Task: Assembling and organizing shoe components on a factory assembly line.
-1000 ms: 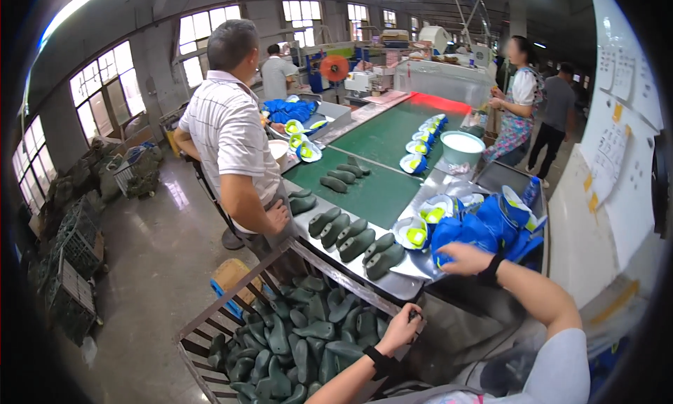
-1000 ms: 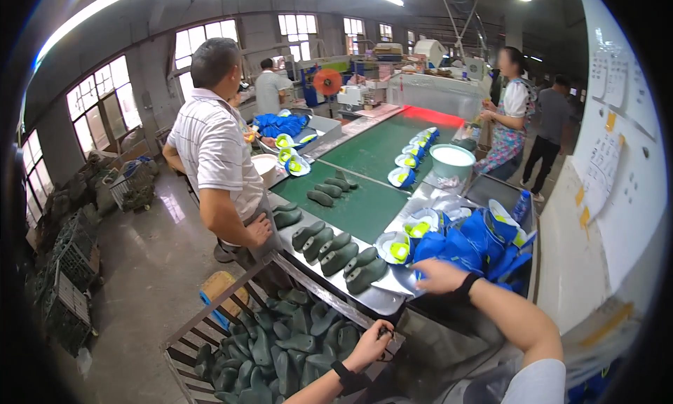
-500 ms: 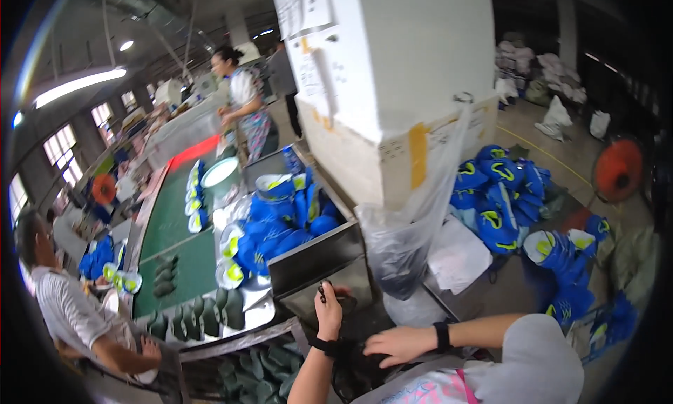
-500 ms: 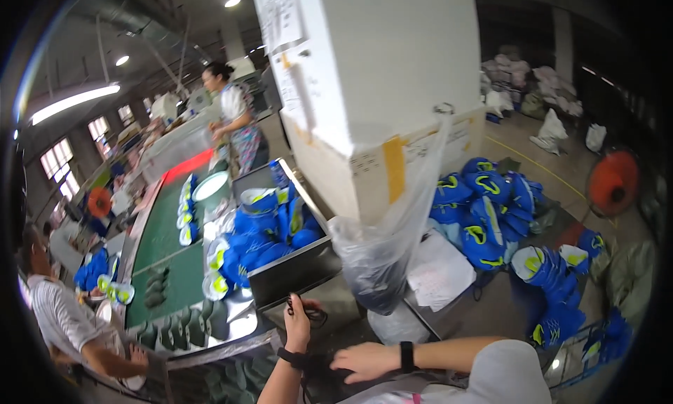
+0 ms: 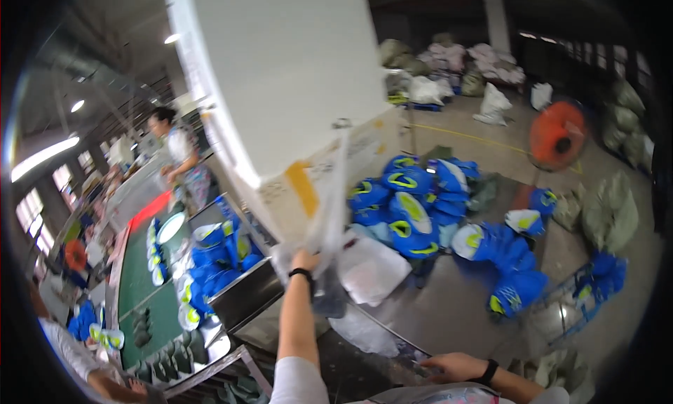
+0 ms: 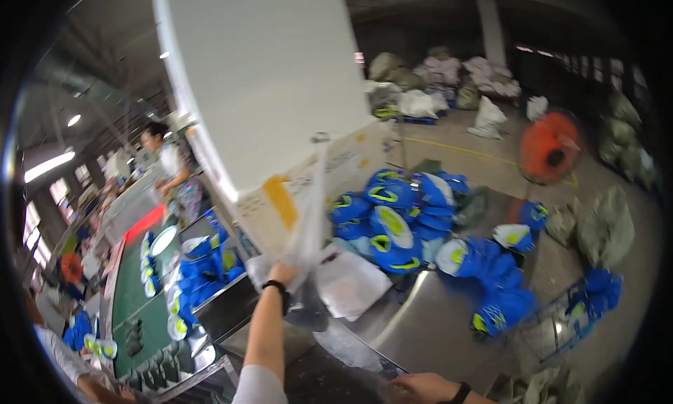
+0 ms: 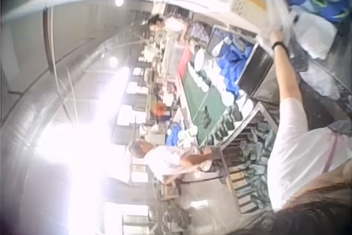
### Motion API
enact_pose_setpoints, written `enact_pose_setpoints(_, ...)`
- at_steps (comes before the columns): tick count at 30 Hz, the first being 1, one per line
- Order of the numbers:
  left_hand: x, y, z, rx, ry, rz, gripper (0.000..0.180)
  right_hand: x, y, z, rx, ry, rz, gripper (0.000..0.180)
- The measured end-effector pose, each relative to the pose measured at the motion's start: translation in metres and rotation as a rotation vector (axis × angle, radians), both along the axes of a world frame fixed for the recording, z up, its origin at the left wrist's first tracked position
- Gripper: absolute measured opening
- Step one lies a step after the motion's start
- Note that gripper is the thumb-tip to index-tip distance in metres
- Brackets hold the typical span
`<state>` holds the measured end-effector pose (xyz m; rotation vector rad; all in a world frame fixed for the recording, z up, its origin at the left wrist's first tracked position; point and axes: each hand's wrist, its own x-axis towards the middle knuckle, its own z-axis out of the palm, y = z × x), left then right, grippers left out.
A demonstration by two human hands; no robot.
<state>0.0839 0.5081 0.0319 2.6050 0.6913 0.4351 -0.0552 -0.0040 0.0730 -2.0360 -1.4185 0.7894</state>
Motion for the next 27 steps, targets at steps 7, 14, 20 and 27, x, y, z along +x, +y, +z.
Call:
enact_pose_setpoints(7, 0.049, -0.146, 0.107, 0.517, -0.585, -0.056, 0.030, -0.001, -0.189, -0.065, -0.217, 0.334, -0.672, 0.044)
enact_pose_setpoints(14, 0.154, -0.365, 0.008, 0.229, -0.224, -0.765, 0.032, 0.054, -0.210, -0.160, 0.057, -0.217, -1.377, 0.076)
enact_pose_setpoints(20, 0.228, -0.434, -0.062, 0.220, -0.048, -0.863, 0.038, 0.103, -0.193, -0.186, 0.015, 0.168, -1.519, 0.057)
enact_pose_setpoints(27, 0.285, -0.453, -0.103, 0.131, 0.154, -0.711, 0.031, 0.088, -0.189, -0.192, -0.118, 0.070, -1.165, 0.032)
